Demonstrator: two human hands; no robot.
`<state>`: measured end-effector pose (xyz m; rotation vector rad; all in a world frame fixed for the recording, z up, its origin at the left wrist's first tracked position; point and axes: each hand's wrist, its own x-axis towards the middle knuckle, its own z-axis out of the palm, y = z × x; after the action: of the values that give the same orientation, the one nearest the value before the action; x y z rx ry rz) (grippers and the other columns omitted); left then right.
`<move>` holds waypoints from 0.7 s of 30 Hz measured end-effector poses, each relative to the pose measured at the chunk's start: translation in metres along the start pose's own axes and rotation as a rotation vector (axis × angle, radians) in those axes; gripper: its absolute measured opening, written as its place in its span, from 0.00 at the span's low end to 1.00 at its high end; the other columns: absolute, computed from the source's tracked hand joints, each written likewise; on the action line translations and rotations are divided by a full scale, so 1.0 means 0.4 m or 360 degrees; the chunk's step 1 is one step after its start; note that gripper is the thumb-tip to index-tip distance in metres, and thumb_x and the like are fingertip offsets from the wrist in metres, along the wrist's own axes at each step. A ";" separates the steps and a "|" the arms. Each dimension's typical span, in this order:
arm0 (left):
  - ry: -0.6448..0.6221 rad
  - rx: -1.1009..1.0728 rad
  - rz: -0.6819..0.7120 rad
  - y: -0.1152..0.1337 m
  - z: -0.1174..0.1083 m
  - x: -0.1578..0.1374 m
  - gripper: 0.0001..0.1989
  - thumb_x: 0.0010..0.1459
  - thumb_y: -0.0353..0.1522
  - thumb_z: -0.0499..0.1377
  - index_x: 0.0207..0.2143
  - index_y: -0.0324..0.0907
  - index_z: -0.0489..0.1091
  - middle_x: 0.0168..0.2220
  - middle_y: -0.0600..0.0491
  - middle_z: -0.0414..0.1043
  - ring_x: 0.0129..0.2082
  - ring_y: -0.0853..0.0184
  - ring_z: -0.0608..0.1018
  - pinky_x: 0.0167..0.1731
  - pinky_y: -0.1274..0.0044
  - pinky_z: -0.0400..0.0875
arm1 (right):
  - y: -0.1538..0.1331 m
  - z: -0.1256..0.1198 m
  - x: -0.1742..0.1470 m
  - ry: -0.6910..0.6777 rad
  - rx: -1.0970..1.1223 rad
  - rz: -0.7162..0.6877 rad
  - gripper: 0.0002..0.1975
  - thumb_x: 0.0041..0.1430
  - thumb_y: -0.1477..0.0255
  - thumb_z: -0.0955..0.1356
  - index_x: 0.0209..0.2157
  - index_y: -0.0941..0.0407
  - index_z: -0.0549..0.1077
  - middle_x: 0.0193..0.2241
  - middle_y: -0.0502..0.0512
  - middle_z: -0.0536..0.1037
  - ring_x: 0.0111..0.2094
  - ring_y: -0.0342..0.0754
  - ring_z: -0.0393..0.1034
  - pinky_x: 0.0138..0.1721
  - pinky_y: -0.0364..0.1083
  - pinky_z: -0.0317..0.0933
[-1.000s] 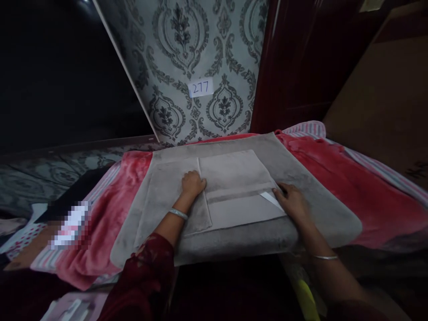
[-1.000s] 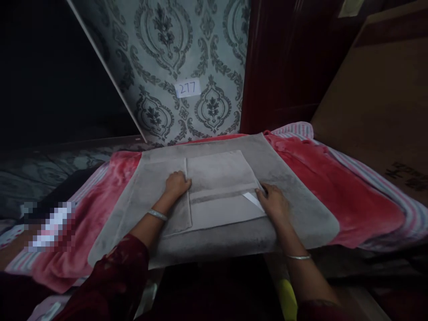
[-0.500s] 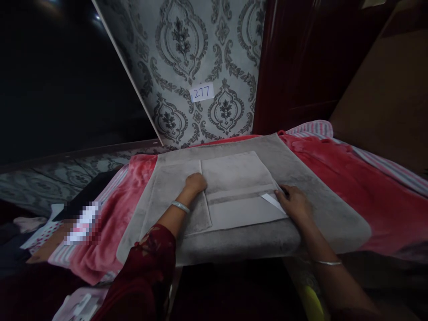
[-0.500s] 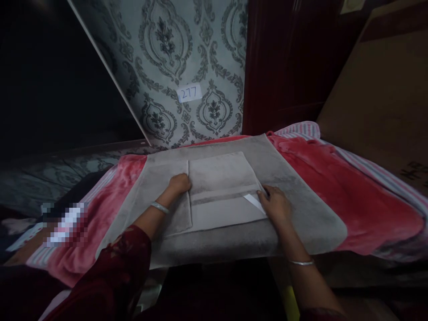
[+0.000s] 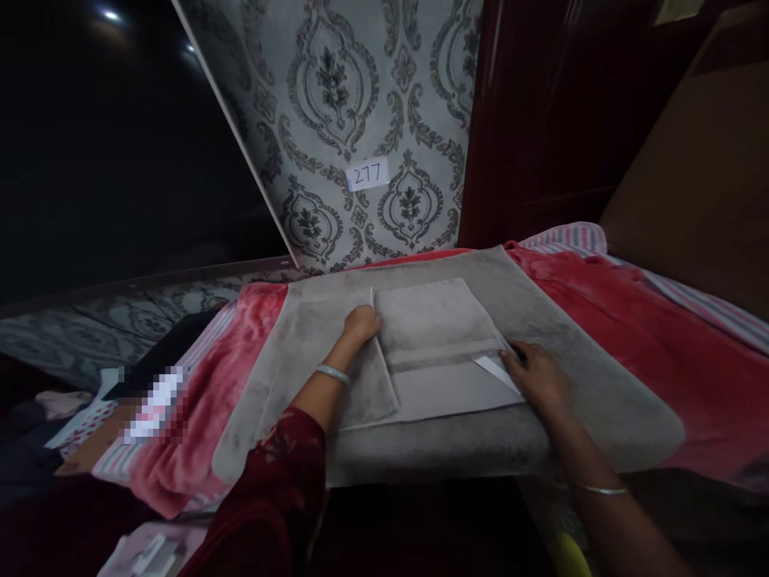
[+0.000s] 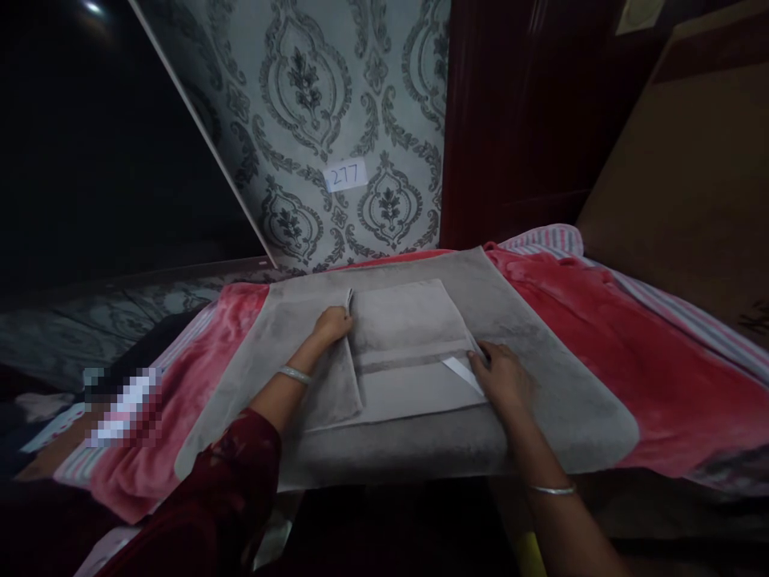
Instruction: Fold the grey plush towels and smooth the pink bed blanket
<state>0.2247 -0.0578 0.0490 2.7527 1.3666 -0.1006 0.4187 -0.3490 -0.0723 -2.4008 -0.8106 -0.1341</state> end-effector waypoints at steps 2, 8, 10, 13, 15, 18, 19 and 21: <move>0.0008 -0.0024 0.0027 0.015 0.022 0.000 0.18 0.64 0.35 0.55 0.50 0.39 0.80 0.52 0.40 0.80 0.53 0.58 0.81 0.48 0.77 0.73 | -0.003 -0.002 -0.002 0.0007 0.0008 -0.0005 0.25 0.66 0.58 0.61 0.54 0.57 0.78 0.49 0.65 0.80 0.49 0.59 0.74 0.47 0.53 0.67; 0.0167 -0.0107 0.0059 -0.035 0.023 0.000 0.23 0.70 0.35 0.45 0.52 0.39 0.77 0.53 0.42 0.79 0.55 0.60 0.79 0.52 0.74 0.72 | -0.002 -0.004 -0.003 0.0018 0.0050 -0.0031 0.26 0.66 0.58 0.61 0.53 0.58 0.79 0.48 0.65 0.80 0.48 0.59 0.74 0.48 0.53 0.67; 0.0274 -0.0112 0.0030 -0.067 0.009 0.010 0.24 0.70 0.33 0.43 0.59 0.38 0.71 0.59 0.41 0.75 0.60 0.60 0.75 0.58 0.72 0.68 | 0.007 0.001 0.000 0.0023 0.0042 -0.0041 0.27 0.66 0.57 0.60 0.53 0.59 0.79 0.48 0.66 0.80 0.49 0.60 0.73 0.49 0.54 0.67; 0.0360 -0.0112 0.0010 -0.086 0.006 0.036 0.29 0.69 0.37 0.47 0.69 0.35 0.59 0.69 0.39 0.61 0.69 0.57 0.63 0.66 0.68 0.59 | 0.018 0.011 0.003 0.0042 0.0042 -0.0075 0.28 0.65 0.56 0.59 0.51 0.59 0.79 0.47 0.66 0.80 0.48 0.60 0.74 0.49 0.55 0.67; 0.0329 -0.0113 0.0039 -0.076 0.023 0.056 0.34 0.69 0.42 0.47 0.72 0.36 0.53 0.74 0.40 0.50 0.73 0.54 0.55 0.70 0.62 0.53 | 0.022 0.014 0.003 0.0068 0.0059 -0.0091 0.28 0.64 0.55 0.59 0.51 0.59 0.79 0.46 0.66 0.80 0.47 0.60 0.74 0.49 0.55 0.66; 0.0173 -0.0087 0.0162 -0.047 0.069 0.077 0.34 0.69 0.47 0.45 0.73 0.47 0.51 0.76 0.46 0.43 0.75 0.51 0.48 0.70 0.51 0.46 | 0.024 0.012 0.002 0.0074 0.0048 -0.0070 0.29 0.64 0.54 0.59 0.51 0.58 0.79 0.46 0.66 0.80 0.47 0.61 0.74 0.48 0.56 0.67; 0.0135 -0.0074 0.0202 -0.040 0.085 0.080 0.33 0.69 0.48 0.44 0.73 0.50 0.52 0.76 0.48 0.44 0.75 0.50 0.48 0.69 0.48 0.45 | 0.026 0.011 0.001 0.0062 0.0047 -0.0063 0.30 0.64 0.53 0.59 0.51 0.58 0.80 0.47 0.66 0.80 0.47 0.61 0.74 0.47 0.56 0.67; 0.0128 -0.0065 0.0253 -0.034 0.111 0.079 0.33 0.68 0.50 0.44 0.72 0.53 0.55 0.76 0.50 0.45 0.75 0.48 0.47 0.69 0.46 0.43 | 0.033 0.009 0.002 0.0035 0.0047 -0.0046 0.30 0.63 0.52 0.59 0.51 0.57 0.80 0.46 0.65 0.80 0.46 0.61 0.74 0.46 0.55 0.67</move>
<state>0.2317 -0.0285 0.0016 2.8464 1.1467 0.0469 0.4266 -0.3550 -0.0817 -2.3569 -0.8318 -0.1588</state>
